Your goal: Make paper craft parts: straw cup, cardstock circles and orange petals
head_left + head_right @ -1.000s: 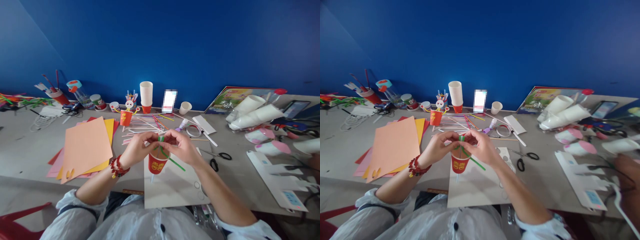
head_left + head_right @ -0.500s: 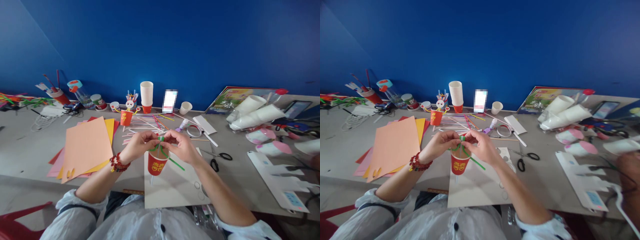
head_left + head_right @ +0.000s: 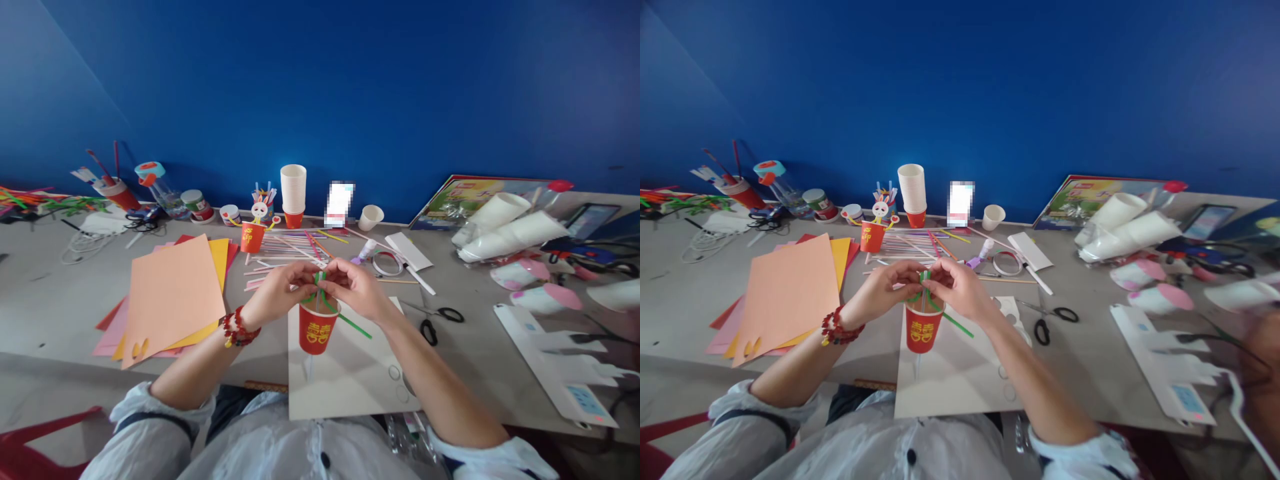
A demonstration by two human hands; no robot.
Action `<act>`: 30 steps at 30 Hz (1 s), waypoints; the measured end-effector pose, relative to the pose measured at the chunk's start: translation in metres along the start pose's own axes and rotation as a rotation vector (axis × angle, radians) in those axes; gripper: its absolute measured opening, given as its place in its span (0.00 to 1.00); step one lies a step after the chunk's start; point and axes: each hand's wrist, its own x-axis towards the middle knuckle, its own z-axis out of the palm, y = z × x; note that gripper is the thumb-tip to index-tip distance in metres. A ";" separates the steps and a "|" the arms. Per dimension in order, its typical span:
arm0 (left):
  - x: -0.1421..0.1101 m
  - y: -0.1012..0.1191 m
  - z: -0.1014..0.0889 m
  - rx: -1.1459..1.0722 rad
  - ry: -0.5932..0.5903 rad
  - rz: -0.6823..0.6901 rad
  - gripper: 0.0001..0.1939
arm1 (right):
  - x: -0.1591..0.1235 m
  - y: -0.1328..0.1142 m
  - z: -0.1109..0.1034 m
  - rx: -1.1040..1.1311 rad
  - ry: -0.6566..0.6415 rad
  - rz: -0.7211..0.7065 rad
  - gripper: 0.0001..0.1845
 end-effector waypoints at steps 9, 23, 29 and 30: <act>0.002 0.002 -0.006 0.047 -0.102 -0.011 0.20 | -0.001 0.005 0.000 -0.014 0.041 -0.023 0.11; 0.011 0.002 -0.015 0.372 -0.206 0.120 0.16 | 0.002 0.006 0.000 -0.061 0.018 -0.020 0.14; 0.021 0.014 -0.020 0.514 -0.303 0.150 0.15 | 0.003 0.003 -0.001 -0.182 0.003 -0.064 0.09; 0.021 0.014 -0.020 0.473 -0.300 0.149 0.19 | 0.003 0.002 -0.002 -0.175 0.003 -0.059 0.09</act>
